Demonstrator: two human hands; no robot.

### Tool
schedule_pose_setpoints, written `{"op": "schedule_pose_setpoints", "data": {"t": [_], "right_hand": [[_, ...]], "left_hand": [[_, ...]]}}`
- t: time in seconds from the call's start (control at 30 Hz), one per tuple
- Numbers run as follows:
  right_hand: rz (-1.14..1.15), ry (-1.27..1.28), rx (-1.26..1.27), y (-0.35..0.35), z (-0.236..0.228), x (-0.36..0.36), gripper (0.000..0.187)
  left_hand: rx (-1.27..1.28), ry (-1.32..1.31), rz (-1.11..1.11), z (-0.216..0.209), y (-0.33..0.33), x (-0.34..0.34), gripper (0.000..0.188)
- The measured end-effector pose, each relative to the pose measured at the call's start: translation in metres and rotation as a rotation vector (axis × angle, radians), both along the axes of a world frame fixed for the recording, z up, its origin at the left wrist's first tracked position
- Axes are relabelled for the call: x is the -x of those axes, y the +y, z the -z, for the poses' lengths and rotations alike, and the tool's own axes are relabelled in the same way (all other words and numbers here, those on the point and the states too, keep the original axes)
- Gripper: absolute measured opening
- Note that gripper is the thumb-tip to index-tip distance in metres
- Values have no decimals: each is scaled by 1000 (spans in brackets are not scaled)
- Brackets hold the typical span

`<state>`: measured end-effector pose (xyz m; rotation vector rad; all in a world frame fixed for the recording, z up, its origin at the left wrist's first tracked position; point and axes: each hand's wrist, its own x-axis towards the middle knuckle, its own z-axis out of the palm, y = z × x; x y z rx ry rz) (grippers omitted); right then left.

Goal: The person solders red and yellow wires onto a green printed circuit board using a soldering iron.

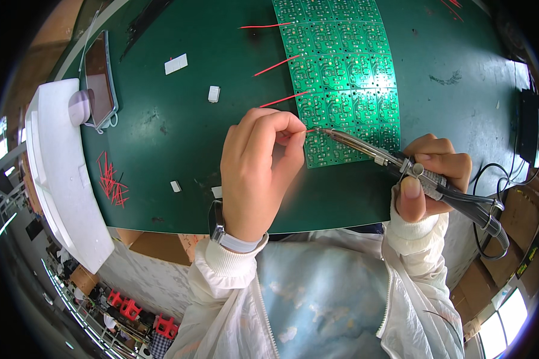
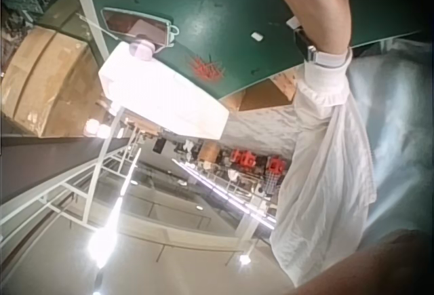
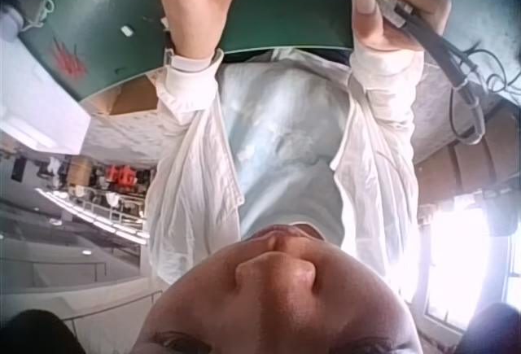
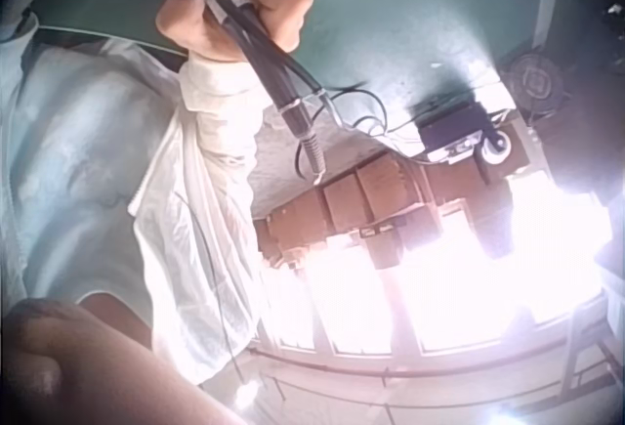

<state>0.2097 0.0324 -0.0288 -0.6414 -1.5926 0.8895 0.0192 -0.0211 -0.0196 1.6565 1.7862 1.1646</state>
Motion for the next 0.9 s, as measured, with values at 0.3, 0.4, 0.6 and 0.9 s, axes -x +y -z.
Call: {"op": "schedule_pose_setpoints", "data": {"t": [0.3,0.4,0.6,0.9], "right_hand": [[-5,5,-13,-1,-1,2,33],[-14,29,6,-2,0,2,33],[-58,-22,-23,-2,-4,0,34],[-54,-58,-14,-4,-5,0,36]], "left_hand": [[0,14,-29,1,-1,-1,11],[2,16,-31,4,-1,-1,11],[-14,33,-36,4,-1,-1,12],[-27,61,-56,4,-1,-4,14]]}}
